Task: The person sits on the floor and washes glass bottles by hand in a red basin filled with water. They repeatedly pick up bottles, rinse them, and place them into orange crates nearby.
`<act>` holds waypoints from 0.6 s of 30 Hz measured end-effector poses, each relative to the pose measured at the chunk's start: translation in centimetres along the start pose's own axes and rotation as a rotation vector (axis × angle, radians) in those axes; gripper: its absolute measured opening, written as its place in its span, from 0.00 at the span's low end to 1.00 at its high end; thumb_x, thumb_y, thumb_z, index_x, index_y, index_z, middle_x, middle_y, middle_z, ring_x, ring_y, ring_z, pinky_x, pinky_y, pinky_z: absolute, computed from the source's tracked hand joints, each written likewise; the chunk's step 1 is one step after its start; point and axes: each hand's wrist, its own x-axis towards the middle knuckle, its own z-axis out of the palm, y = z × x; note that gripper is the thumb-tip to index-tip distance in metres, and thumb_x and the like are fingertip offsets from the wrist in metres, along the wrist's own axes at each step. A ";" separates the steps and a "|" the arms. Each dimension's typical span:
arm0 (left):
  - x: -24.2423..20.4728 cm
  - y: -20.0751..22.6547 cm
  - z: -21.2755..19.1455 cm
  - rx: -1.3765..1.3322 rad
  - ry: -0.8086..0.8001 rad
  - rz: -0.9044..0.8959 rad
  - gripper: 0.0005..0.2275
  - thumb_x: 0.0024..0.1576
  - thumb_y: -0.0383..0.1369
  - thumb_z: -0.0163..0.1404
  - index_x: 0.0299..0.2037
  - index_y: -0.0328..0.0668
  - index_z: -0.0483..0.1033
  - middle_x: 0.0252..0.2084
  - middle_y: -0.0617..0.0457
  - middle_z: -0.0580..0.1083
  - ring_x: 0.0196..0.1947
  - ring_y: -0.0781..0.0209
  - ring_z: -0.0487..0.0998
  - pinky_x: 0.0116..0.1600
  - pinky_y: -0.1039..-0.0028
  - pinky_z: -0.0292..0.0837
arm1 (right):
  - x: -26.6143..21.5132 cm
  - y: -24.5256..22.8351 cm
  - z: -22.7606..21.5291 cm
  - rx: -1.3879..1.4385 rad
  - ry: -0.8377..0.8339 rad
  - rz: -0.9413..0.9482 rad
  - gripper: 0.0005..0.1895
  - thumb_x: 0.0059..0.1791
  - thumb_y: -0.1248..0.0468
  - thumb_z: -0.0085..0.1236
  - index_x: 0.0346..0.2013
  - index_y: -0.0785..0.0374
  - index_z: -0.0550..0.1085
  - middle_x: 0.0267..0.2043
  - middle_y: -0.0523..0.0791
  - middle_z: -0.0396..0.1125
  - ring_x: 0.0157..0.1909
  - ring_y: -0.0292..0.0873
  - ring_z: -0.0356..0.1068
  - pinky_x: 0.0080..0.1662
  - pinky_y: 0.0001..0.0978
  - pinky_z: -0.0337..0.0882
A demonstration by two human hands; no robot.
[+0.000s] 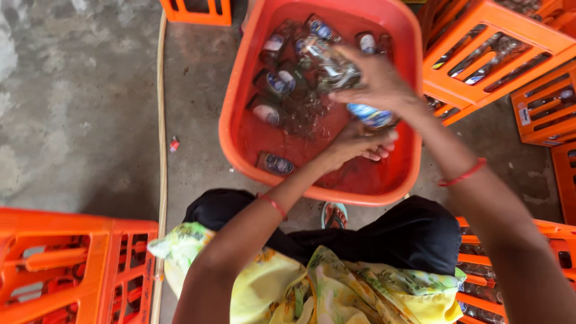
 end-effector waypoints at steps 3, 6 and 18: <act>-0.6 0.6 -0.9 0.670 -0.086 0.098 0.26 0.52 0.41 0.63 0.57 0.41 0.69 0.44 0.44 0.80 0.45 0.50 0.81 0.45 0.60 0.80 | -1.5 -1.3 -1.9 -0.193 -0.102 0.243 0.50 0.40 0.49 0.69 0.75 0.51 0.62 0.59 0.56 0.71 0.58 0.56 0.73 0.63 0.46 0.69; -1.1 0.3 -2.4 1.484 0.018 0.072 0.23 0.47 0.40 0.65 0.52 0.45 0.76 0.49 0.45 0.77 0.52 0.45 0.77 0.54 0.46 0.72 | -1.9 -2.6 -3.7 -0.337 -0.128 0.185 0.48 0.36 0.53 0.70 0.71 0.49 0.66 0.58 0.55 0.70 0.55 0.58 0.72 0.56 0.50 0.71; -2.8 -1.2 -6.7 1.673 -0.110 -0.508 0.29 0.48 0.44 0.68 0.58 0.43 0.75 0.62 0.47 0.71 0.61 0.43 0.73 0.58 0.45 0.73 | -1.5 -4.6 -5.7 -0.583 -0.315 0.140 0.50 0.29 0.56 0.73 0.67 0.35 0.69 0.60 0.45 0.63 0.53 0.51 0.71 0.47 0.47 0.73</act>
